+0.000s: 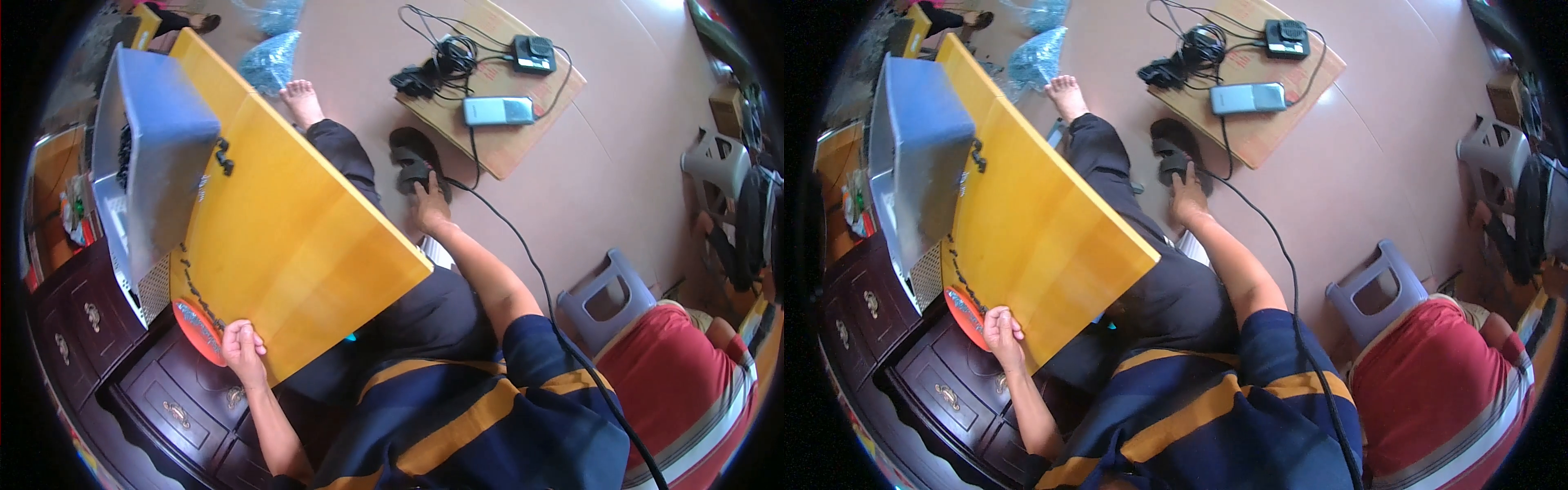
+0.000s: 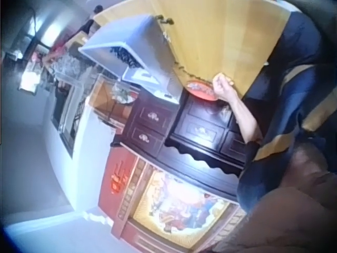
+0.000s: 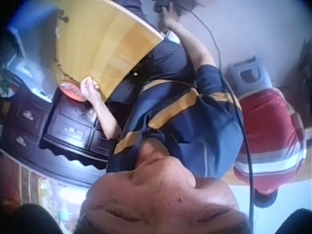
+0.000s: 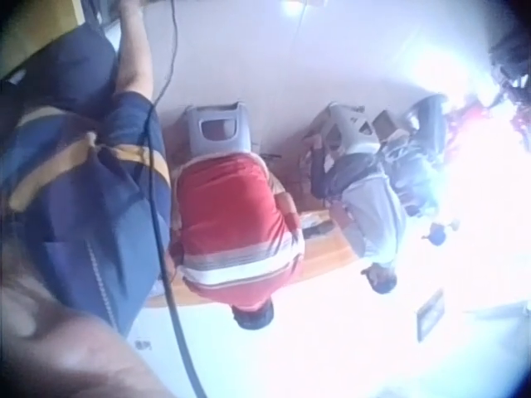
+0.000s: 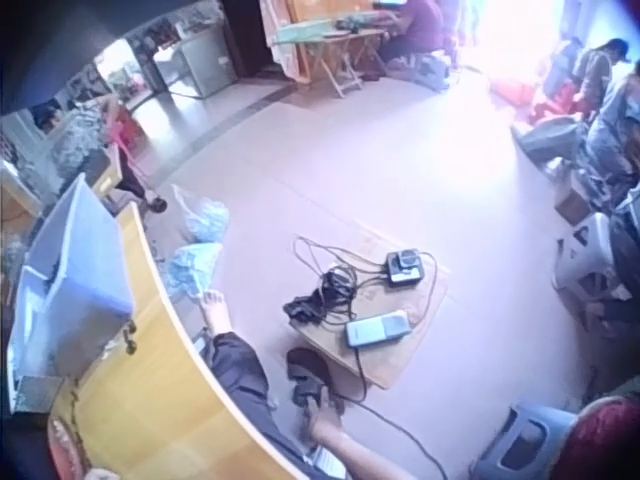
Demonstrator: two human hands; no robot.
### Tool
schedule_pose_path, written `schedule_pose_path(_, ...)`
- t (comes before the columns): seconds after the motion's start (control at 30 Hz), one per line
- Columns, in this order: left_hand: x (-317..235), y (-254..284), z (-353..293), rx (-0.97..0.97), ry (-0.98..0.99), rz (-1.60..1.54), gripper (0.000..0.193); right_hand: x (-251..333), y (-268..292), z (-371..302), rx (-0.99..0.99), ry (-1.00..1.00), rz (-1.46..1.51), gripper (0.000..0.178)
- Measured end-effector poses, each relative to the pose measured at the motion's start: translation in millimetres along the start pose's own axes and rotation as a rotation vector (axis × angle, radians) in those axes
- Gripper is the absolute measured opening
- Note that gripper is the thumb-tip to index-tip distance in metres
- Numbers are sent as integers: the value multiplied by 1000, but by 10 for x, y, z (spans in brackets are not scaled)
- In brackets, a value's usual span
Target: The person assembles small black plastic components by hand.
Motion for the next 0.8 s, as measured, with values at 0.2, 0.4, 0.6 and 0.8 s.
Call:
schedule_pose_path(0.2,-57,-56,-43,4,32,-97,10,245,61,-107,251,90,895,44)
schedule_pose_path(0.4,-405,-36,20,242,99,-29,10,423,934,-1009,219,516,1084,36)
schedule_pose_path(0.6,-1309,885,333,-16,-307,74,15,769,1626,-2053,160,189,1246,44)
schedule_pose_path(0.8,-2211,1605,662,-319,-554,351,24,1344,2024,-2876,-357,556,855,55)
Point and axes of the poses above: each hand's wrist, its own z-axis towards the middle knuckle, its own y-axis out of the back of the hand, x = y × z, the point moved 7 cm from there along z, towards the middle knuckle, and after that the axes turned 7 degrees about x, right-handed, at the moved point
